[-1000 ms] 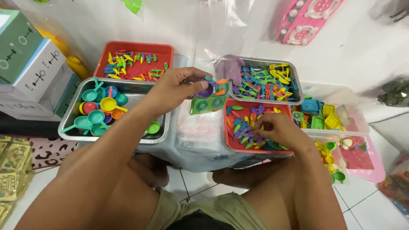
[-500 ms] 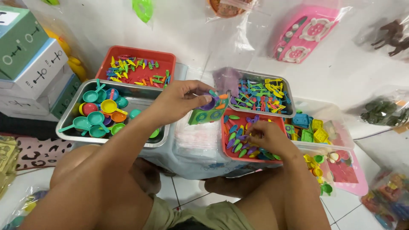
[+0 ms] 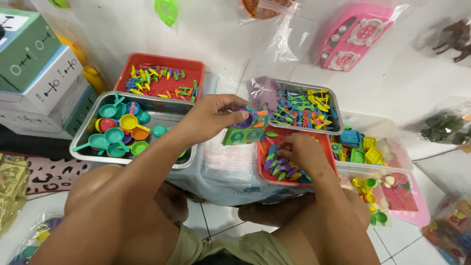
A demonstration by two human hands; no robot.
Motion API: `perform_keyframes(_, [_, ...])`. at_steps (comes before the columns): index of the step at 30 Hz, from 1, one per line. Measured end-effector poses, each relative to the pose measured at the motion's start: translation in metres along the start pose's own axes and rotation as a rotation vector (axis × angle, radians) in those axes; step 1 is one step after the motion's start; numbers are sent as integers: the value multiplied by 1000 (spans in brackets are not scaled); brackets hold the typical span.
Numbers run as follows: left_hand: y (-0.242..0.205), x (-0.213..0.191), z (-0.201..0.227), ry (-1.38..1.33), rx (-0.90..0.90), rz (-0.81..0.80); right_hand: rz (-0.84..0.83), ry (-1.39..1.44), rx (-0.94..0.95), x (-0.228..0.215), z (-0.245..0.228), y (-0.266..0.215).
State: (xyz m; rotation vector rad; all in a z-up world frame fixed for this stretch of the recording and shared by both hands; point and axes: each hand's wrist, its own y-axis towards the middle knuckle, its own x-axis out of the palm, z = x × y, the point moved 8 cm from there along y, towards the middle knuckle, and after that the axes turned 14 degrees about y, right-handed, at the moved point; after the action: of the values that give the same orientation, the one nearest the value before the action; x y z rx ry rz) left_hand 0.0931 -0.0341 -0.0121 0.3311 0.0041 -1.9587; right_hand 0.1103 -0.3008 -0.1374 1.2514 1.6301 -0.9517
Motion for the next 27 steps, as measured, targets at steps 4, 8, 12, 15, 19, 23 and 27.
perform_keyframes(4, [0, -4, -1, 16, -5, 3, 16, 37, -23, -6, -4, -5])
perform_keyframes(8, [1, -5, -5, 8, -10, 14, 84, 420, -116, -16, -9, -12])
perform_keyframes(12, [7, -2, -15, 20, 4, 14, 191, 544, -149, -12, 8, -2])
perform_keyframes(15, [4, 1, -10, 29, -16, -4, 143, 518, -168, -3, 7, 7])
perform_keyframes(19, [1, 1, -6, 40, -20, -6, 107, 453, -187, -21, -19, -4])
perform_keyframes(23, [4, 0, -9, 50, -5, 4, 210, 445, -278, -36, -34, -14])
perform_keyframes(27, [7, 3, -10, 65, 1, -4, 126, 350, -344, -22, -59, -18])
